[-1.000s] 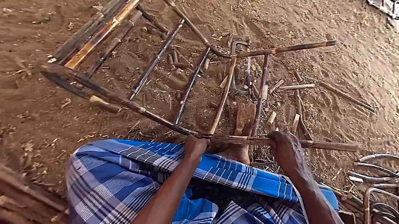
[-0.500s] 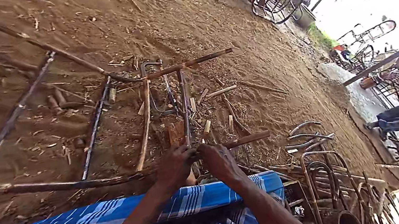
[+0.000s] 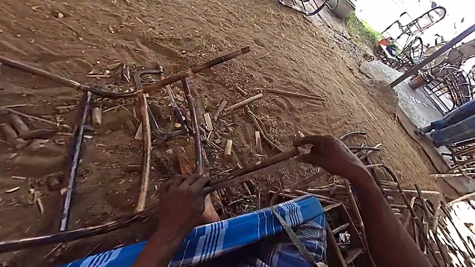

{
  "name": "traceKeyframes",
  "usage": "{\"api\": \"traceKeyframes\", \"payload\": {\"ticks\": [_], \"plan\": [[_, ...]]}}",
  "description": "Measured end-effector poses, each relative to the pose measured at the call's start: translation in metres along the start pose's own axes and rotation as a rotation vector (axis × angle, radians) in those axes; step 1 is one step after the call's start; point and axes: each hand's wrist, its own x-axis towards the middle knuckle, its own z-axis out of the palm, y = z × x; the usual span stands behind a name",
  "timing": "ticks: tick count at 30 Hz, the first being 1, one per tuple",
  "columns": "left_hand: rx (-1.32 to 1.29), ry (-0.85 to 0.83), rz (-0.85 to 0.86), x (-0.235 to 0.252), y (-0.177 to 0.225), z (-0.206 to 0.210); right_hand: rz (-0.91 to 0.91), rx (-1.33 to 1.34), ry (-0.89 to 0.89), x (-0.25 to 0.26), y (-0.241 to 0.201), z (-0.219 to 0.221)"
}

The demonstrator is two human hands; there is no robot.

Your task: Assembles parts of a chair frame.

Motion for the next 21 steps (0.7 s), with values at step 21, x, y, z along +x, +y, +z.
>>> {"api": "traceKeyframes", "payload": {"ticks": [21], "plan": [[0.020, -0.058, -0.091, 0.001, 0.022, -0.012, -0.076, 0.004, 0.011, 0.021, 0.012, 0.004]]}}
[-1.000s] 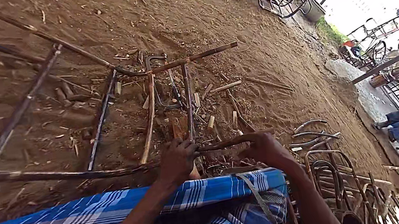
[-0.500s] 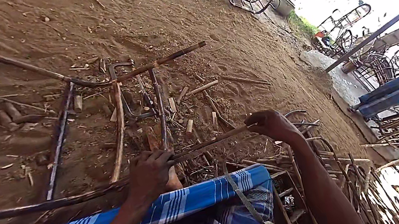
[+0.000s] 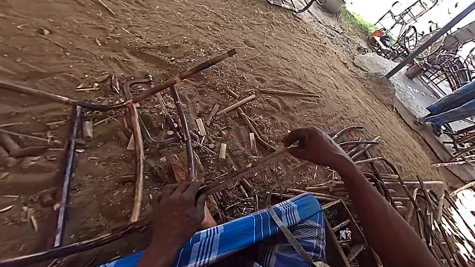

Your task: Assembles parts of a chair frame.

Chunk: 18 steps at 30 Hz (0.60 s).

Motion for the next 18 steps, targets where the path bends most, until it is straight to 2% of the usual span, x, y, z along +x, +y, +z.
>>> {"api": "traceKeyframes", "payload": {"ticks": [5, 8, 12, 18], "plan": [[-0.355, 0.059, 0.076, 0.030, 0.094, -0.014, 0.005, 0.013, 0.036, -0.005, -0.001, 0.005], [-0.384, 0.030, 0.128, 0.059, 0.137, 0.004, 0.030, 0.003, 0.042, -0.005, 0.000, 0.007], [-0.419, 0.028, 0.075, 0.074, 0.159, 0.025, 0.038, 0.002, 0.042, -0.005, 0.000, 0.007], [-0.469, 0.064, 0.023, 0.074, 0.162, 0.028, 0.040, 0.070, 0.059, -0.007, 0.004, 0.008]]}}
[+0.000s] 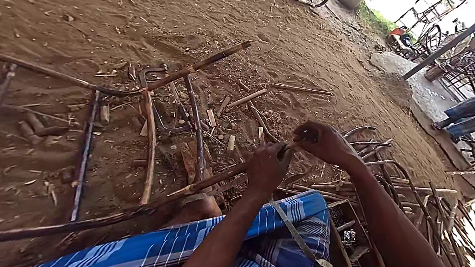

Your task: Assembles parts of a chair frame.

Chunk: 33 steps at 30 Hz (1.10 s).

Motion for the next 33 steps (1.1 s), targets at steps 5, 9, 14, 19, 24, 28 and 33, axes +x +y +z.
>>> {"api": "traceKeyframes", "payload": {"ticks": [5, 9, 14, 19, 24, 28, 33], "plan": [[0.031, -0.023, 0.026, 0.002, -0.006, 0.000, -0.229, 0.133, 0.062, 0.012, 0.002, -0.014], [0.014, -0.031, 0.051, 0.003, -0.004, -0.004, -0.263, 0.222, -0.056, 0.023, -0.002, -0.014], [0.064, -0.059, 0.042, 0.003, -0.006, -0.004, -0.218, 0.276, 0.271, 0.030, -0.001, -0.007], [0.056, -0.058, 0.042, 0.003, -0.005, -0.004, -0.234, 0.266, -0.068, 0.028, 0.003, -0.012], [0.049, -0.046, 0.059, 0.003, -0.005, -0.004, -0.323, 0.152, -0.172, 0.036, 0.013, -0.012], [0.059, -0.051, 0.047, 0.003, -0.005, -0.005, -0.323, 0.081, -0.210, 0.040, 0.014, -0.012], [0.048, -0.061, 0.039, 0.002, -0.002, -0.008, -0.338, -0.013, -0.286, 0.041, 0.011, -0.010]]}}
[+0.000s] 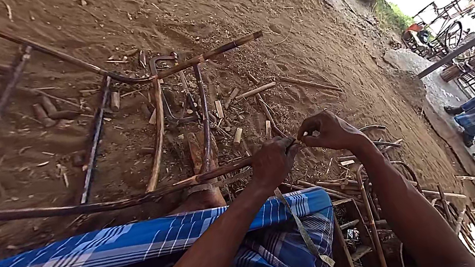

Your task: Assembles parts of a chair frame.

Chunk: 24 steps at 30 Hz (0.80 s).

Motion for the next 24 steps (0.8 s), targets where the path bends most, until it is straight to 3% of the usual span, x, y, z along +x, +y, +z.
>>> {"api": "traceKeyframes", "payload": {"ticks": [11, 16, 19, 24], "plan": [[0.001, -0.011, -0.015, -0.001, 0.002, -0.003, 0.042, -0.057, -0.045, 0.000, -0.009, -0.003], [0.033, -0.005, -0.014, 0.000, 0.000, -0.003, 0.191, -0.074, 0.025, 0.007, -0.014, -0.001], [0.089, 0.108, 0.090, -0.001, -0.001, 0.001, 0.257, 0.051, 0.273, 0.003, -0.011, 0.008], [0.257, 0.292, 0.470, 0.004, -0.007, 0.001, 0.194, 0.357, 0.730, -0.017, -0.013, 0.028]]}}
